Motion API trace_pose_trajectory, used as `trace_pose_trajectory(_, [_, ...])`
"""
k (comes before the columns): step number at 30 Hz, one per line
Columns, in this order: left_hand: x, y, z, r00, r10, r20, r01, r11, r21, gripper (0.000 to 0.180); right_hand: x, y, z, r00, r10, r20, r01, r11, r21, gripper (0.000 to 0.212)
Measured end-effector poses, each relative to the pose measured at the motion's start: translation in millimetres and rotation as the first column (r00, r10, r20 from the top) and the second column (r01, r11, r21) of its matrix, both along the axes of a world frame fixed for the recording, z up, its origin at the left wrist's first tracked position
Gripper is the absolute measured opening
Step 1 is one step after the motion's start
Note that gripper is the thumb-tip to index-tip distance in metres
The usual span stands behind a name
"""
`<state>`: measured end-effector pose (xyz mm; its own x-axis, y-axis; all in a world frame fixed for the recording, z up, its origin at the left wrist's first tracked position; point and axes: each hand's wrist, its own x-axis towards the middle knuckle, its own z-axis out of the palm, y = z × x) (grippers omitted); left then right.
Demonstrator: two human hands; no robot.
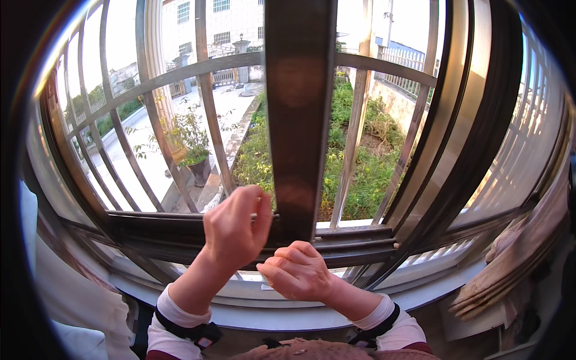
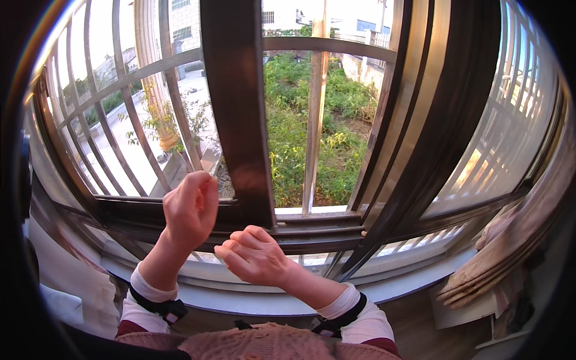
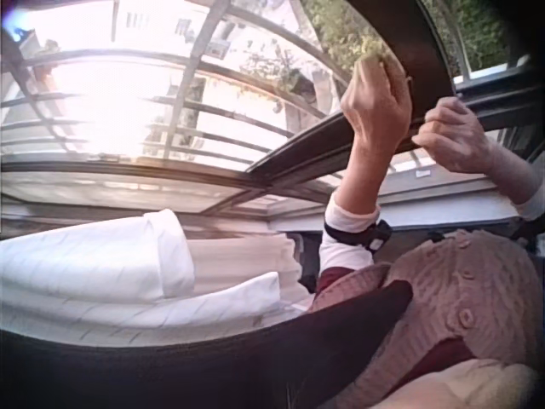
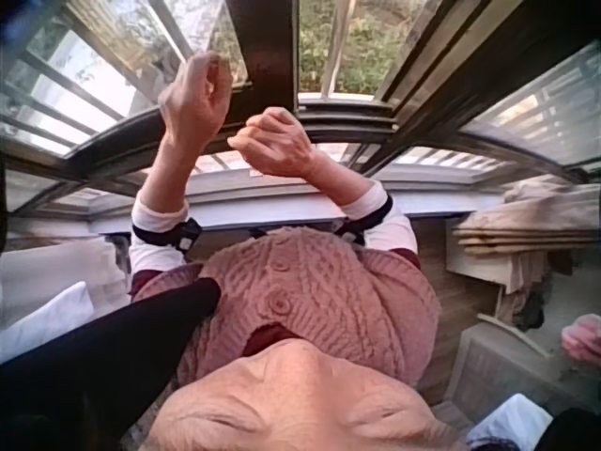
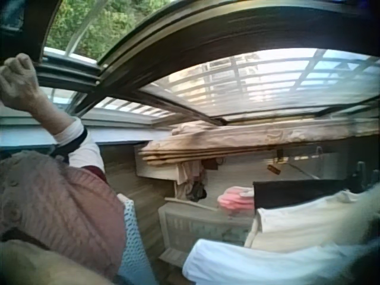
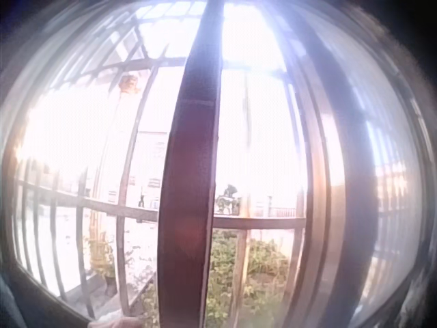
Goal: The person takes several pieces of clothing from a paper bag on the bed, including a white bra and a gray bra. They hang each item on a multi-hook hanger attached to a wardrobe door. The person also opens and closes the window briefly before returning to hang more items.
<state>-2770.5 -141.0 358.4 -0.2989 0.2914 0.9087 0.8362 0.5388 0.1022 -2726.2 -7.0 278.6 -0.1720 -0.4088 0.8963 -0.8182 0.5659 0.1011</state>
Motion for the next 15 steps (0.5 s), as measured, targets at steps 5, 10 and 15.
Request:
trace_pose_trajectory(5, [-7, 10, -11, 0.951, 0.065, 0.303, 0.028, 0.956, -0.293, 0.023, -5, 9, 2, 0.989, -0.143, 0.030, 0.139, 0.984, 0.113, 0.017])
trace_pose_trajectory(10, [-11, 50, -14, 0.890, 0.109, 0.442, 0.118, 0.882, -0.455, 0.028, -14, 29, 5, 0.981, -0.187, 0.060, 0.176, 0.973, 0.149, 0.008])
trace_pose_trajectory(15, [-15, 59, -12, 0.922, 0.078, 0.379, 0.123, 0.871, -0.477, 0.027, -17, 39, 1, 0.964, -0.261, 0.055, 0.246, 0.950, 0.191, 0.009])
